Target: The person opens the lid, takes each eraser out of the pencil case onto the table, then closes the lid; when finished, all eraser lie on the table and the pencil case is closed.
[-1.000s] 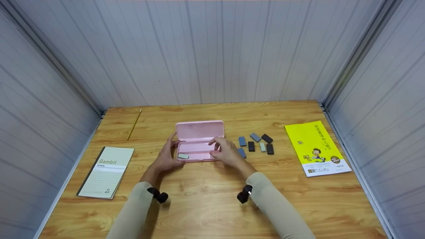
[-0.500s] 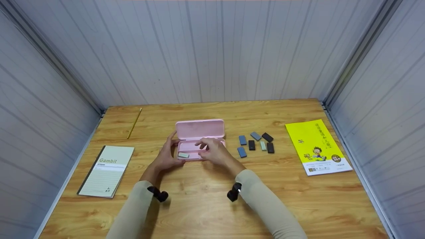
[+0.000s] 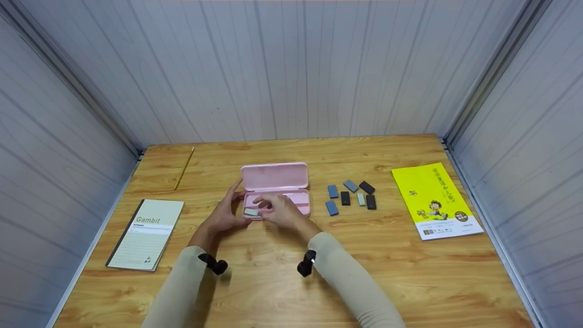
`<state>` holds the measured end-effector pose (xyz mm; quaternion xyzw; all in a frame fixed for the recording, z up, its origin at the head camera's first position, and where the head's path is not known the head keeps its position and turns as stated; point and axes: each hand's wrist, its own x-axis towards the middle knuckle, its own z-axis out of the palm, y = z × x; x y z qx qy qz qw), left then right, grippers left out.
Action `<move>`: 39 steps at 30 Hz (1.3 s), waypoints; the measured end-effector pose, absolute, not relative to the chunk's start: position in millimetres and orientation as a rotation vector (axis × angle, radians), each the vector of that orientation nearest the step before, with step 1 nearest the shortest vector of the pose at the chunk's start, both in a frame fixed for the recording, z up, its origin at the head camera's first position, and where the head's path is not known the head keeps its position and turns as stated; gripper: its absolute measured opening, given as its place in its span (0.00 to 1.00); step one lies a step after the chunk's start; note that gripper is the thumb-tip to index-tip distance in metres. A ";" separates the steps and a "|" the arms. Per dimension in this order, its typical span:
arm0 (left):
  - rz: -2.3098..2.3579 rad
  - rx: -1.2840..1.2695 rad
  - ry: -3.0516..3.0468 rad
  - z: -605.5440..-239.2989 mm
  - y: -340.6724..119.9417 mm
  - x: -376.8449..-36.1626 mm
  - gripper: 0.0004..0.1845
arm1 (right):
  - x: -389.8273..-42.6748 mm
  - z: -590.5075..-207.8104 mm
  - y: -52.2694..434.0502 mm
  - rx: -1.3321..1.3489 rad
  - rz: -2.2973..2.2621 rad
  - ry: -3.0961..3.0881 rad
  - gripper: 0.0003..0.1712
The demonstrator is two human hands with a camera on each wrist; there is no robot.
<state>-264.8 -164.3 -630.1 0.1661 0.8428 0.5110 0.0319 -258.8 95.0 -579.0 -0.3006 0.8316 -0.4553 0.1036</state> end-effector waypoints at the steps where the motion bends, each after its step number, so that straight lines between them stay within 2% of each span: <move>1: 1.583 0.514 2.585 -629.8 -164.7 -265.1 0.72 | -258.5 -579.9 93.4 -0.882 -1.343 2.447 0.18; 14: 1.603 0.483 2.519 -622.5 -163.2 -266.3 0.73 | -257.3 -591.2 81.0 -0.841 -1.313 2.424 0.21; 23: 1.659 0.569 2.546 -633.9 -164.4 -267.9 0.72 | -256.8 -593.6 71.8 -0.862 -1.273 2.481 0.23; 29: 1.667 0.545 2.535 -651.1 -167.1 -276.0 0.72 | -261.9 -604.2 69.2 -0.847 -1.222 2.510 0.30; 33: 1.599 0.501 2.547 -631.7 -162.1 -267.7 0.72 | -271.0 -622.6 69.3 -0.901 -1.225 2.539 0.33; 39: 1.571 0.471 2.542 -622.0 -159.7 -263.8 0.73 | -260.7 -602.0 67.6 -0.918 -1.187 2.527 0.33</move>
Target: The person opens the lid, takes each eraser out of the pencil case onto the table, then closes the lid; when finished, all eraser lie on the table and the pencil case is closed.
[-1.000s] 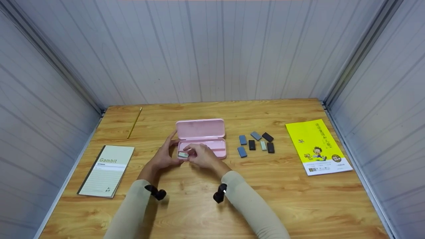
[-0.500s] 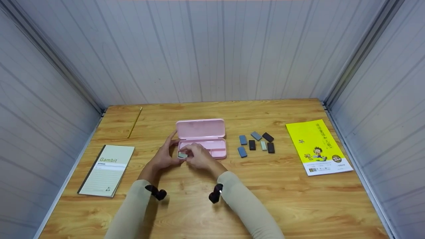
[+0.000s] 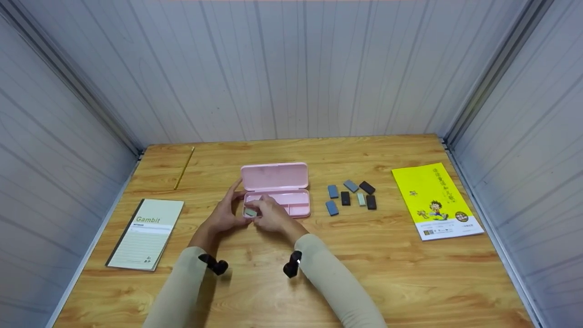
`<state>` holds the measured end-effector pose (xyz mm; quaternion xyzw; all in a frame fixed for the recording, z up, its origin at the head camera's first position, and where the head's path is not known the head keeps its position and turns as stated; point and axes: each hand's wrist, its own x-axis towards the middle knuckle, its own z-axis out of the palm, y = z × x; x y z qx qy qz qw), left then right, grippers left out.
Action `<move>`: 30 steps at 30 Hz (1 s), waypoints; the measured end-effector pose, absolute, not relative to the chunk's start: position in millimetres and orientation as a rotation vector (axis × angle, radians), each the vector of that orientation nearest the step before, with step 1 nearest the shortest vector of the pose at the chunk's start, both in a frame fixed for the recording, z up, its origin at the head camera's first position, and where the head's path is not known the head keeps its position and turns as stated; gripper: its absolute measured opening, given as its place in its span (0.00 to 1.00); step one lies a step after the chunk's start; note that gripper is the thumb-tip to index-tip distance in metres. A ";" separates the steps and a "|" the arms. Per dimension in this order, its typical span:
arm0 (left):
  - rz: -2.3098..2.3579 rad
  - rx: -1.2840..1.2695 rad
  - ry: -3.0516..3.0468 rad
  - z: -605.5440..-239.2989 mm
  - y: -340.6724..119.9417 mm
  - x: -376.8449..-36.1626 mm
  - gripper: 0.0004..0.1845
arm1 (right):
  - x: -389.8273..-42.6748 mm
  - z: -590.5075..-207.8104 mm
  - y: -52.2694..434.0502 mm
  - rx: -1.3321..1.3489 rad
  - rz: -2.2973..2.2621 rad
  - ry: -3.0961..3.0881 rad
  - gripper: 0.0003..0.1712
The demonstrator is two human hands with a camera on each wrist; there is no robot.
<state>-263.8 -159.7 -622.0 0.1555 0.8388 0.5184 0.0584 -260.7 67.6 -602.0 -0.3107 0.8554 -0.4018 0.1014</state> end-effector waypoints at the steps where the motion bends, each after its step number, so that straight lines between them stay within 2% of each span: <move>1: 1.571 0.475 2.542 -622.1 -159.8 -263.9 0.73 | -260.7 -603.0 67.5 -0.936 -1.184 2.535 0.33; 6: 1.564 0.466 2.538 -623.1 -160.3 -265.0 0.72 | -264.0 -611.4 67.6 -1.018 -1.140 2.587 0.32; 14: 1.550 0.429 2.528 -621.4 -160.7 -265.4 0.72 | -271.6 -622.0 66.9 -0.948 -1.135 2.567 0.33; 22: 1.565 0.466 2.559 -624.5 -160.9 -266.3 0.71 | -276.7 -630.3 67.0 -0.987 -1.114 2.566 0.27; 30: 1.567 0.485 2.546 -623.5 -160.7 -266.3 0.72 | -282.2 -641.3 67.8 -1.016 -1.046 2.579 0.30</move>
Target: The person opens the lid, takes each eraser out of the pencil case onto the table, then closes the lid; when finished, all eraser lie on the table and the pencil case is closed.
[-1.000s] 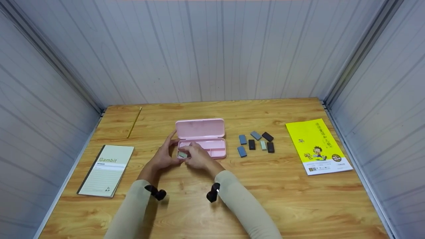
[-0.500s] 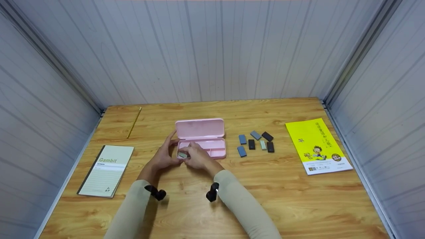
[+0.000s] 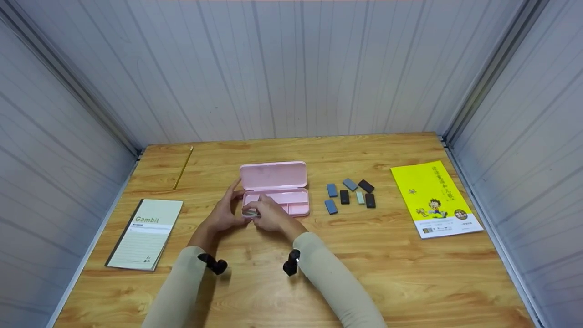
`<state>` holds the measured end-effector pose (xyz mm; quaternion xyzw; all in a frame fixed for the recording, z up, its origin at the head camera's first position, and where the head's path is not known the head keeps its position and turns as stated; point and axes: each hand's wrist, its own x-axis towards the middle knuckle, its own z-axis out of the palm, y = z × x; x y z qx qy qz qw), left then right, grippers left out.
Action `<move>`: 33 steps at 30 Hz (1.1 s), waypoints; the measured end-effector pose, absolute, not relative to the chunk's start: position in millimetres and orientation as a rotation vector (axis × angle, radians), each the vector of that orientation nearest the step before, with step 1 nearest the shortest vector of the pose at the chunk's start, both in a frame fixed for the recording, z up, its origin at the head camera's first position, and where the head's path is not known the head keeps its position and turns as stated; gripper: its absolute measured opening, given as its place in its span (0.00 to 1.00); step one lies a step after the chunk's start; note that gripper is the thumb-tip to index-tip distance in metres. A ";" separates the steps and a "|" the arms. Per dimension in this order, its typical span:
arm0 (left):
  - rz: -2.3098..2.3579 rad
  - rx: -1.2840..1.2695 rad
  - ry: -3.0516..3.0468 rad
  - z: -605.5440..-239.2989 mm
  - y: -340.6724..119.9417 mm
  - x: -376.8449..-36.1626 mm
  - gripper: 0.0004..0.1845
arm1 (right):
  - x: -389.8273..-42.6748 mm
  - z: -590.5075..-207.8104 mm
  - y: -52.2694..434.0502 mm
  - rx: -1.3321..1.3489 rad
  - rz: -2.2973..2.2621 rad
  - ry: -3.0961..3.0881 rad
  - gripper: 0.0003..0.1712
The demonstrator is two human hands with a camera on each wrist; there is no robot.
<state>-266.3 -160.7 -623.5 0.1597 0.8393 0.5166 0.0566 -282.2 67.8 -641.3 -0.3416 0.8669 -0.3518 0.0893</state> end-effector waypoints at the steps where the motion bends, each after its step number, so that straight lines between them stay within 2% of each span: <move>1: 1.572 0.486 2.543 -623.5 -160.7 -266.4 0.72 | -282.0 -640.7 67.9 -1.016 -1.044 2.579 0.31; 16: 1.568 0.477 2.551 -622.8 -161.1 -265.9 0.71 | -275.1 -632.5 69.9 -1.070 -1.047 2.610 0.34; 24: 1.574 0.478 2.539 -621.5 -160.2 -265.9 0.71 | -274.4 -626.1 72.4 -1.053 -1.151 2.583 0.29; 28: 1.584 0.470 2.538 -622.0 -160.1 -264.9 0.72 | -281.2 -643.3 74.1 -0.990 -1.287 2.588 0.25; 33: 1.571 0.482 2.549 -621.9 -159.6 -264.7 0.72 | -279.5 -639.7 75.7 -0.956 -1.426 2.538 0.21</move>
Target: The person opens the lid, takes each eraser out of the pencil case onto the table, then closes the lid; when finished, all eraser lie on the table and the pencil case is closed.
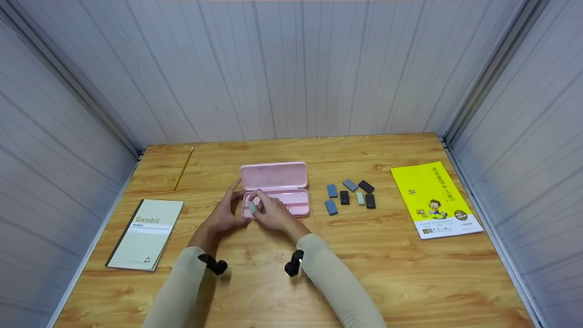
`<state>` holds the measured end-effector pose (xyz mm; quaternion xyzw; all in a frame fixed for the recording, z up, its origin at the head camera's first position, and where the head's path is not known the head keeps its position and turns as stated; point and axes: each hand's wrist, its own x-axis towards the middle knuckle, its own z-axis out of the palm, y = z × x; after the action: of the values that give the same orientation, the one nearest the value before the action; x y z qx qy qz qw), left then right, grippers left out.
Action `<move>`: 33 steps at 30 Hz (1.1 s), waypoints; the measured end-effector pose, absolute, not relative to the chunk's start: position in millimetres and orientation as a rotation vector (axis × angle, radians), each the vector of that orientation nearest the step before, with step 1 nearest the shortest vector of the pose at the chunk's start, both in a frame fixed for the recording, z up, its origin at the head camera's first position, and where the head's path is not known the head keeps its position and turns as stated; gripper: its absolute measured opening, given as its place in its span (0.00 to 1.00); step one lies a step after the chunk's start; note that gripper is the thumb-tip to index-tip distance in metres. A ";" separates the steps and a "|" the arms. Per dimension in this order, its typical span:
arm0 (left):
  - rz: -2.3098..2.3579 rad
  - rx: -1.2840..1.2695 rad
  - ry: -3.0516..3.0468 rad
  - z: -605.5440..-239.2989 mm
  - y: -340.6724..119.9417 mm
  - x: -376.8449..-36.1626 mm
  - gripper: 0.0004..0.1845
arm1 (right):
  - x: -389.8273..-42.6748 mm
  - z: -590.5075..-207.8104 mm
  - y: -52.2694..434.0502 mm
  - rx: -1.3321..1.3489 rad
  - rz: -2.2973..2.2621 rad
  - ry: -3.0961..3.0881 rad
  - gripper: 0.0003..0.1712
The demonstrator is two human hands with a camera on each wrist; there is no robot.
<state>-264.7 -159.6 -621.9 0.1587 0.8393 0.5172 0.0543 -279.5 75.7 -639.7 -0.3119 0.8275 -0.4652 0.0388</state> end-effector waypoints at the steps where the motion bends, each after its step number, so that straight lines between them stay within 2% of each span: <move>1: 1.566 0.482 2.552 -621.8 -159.4 -265.0 0.72 | -276.5 -632.6 76.0 -0.944 -1.438 2.516 0.20; 6: 1.536 0.440 2.560 -622.2 -158.2 -267.2 0.71 | -262.9 -600.5 76.8 -0.873 -1.425 2.472 0.20; 11: 1.530 0.401 2.546 -622.1 -158.2 -267.9 0.71 | -257.6 -588.2 83.8 -0.806 -1.412 2.483 0.21; 33: 1.586 0.447 2.529 -624.6 -160.2 -266.3 0.73 | -256.1 -583.8 168.0 -0.644 -1.555 2.488 0.22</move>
<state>-266.3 -160.2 -624.6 0.1478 0.8363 0.5244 0.0614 -256.1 168.0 -583.8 -0.2138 0.8264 -0.5164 0.0690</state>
